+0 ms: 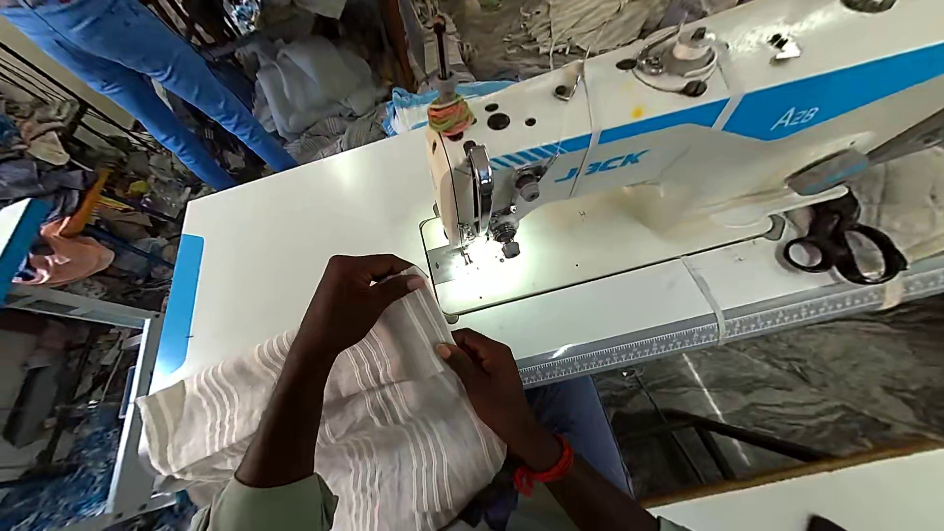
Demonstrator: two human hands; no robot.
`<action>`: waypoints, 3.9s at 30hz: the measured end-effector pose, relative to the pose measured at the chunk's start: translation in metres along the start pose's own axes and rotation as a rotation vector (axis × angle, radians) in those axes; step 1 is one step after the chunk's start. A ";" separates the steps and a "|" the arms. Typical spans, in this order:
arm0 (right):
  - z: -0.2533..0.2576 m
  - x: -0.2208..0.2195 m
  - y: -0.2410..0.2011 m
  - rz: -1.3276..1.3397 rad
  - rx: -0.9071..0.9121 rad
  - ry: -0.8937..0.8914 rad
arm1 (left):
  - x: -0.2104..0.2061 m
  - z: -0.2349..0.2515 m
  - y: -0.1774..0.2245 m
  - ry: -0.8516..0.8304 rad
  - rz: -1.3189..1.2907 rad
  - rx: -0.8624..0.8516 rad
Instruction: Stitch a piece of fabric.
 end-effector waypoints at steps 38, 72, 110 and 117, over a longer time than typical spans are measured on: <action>0.054 0.033 0.001 -1.014 0.413 0.111 | -0.111 0.018 -0.082 0.003 0.502 -0.108; 0.071 0.046 -0.008 -0.725 0.659 -0.057 | -0.119 -0.050 -0.029 0.004 0.473 -0.378; 0.060 0.037 0.004 -1.085 0.751 -0.077 | 0.164 -0.194 -0.192 0.303 0.810 0.382; 0.058 0.045 0.011 -0.999 0.705 -0.074 | 0.050 -0.094 -0.085 0.257 0.746 0.199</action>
Point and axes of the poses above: each hand's wrist, its own z-axis towards the middle knuckle, its own x-axis out of the back of the hand, y = z × x, the point moved 5 cm from there along z, towards the middle knuckle, and after that the axes turned 14 degrees about y, right-handed, at the moved point
